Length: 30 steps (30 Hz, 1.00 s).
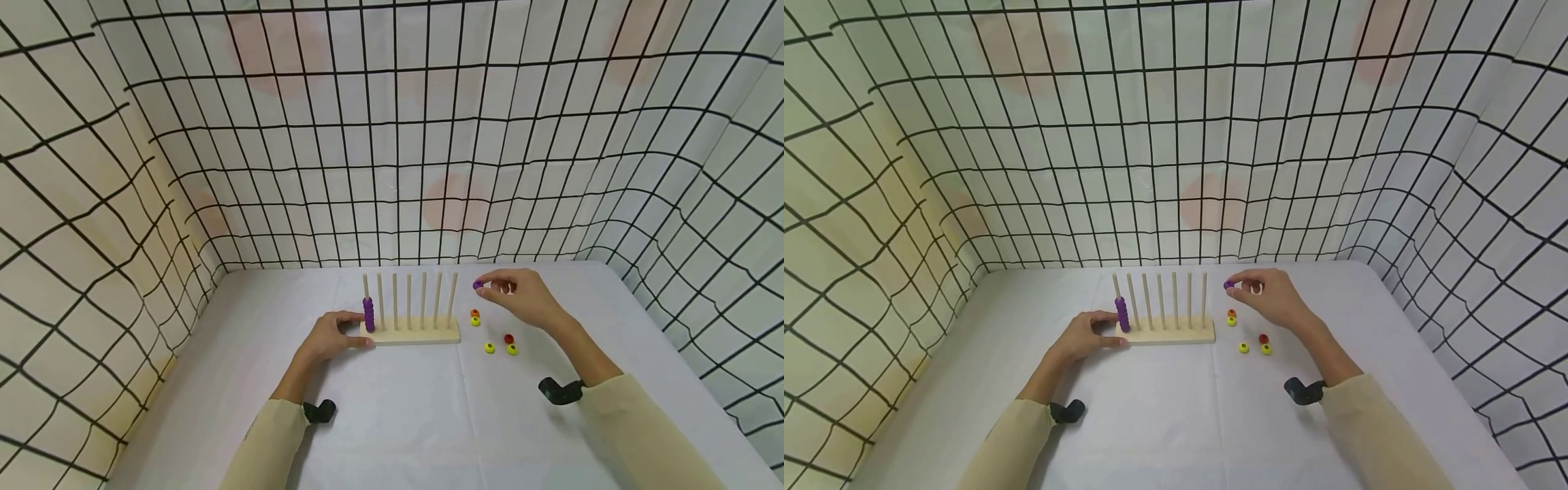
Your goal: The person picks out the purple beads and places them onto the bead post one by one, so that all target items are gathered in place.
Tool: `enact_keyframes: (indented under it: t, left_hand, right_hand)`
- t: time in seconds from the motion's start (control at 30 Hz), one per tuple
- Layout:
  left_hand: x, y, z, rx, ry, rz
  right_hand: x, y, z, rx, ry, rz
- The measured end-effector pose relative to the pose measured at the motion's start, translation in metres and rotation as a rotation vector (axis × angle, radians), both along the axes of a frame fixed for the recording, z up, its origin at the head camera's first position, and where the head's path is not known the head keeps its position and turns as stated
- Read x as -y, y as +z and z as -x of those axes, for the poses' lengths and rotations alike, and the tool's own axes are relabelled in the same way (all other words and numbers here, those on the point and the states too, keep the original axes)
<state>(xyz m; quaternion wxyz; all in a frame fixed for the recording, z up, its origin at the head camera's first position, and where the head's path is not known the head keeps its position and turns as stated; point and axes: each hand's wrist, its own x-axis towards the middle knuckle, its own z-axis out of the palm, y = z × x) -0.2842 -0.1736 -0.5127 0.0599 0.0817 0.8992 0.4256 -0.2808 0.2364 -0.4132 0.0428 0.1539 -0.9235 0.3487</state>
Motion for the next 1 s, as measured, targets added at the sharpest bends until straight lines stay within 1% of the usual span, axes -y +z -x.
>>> enact_keyframes:
  t: [0.2,0.4,0.57,0.77,1.0]
  left_hand:
    - [0.000,0.001,0.000,0.009,0.003,-0.008]
    - [-0.001,0.001,-0.001,0.000,0.002,-0.013]
    - [-0.001,0.000,-0.001,-0.008,0.005,-0.013]
    - [-0.001,0.001,-0.002,0.000,0.003,-0.019]
    - [-0.001,0.001,-0.001,-0.002,-0.002,-0.010]
  right_hand:
    - [0.005,0.009,-0.002,-0.012,0.017,0.017]
    - [0.010,0.019,-0.003,-0.025,0.036,0.035]
    - [0.018,0.029,-0.004,-0.036,0.048,0.025]
    - [0.027,0.039,-0.004,-0.071,0.069,0.007]
    - [0.037,0.049,-0.002,-0.073,0.092,0.015]
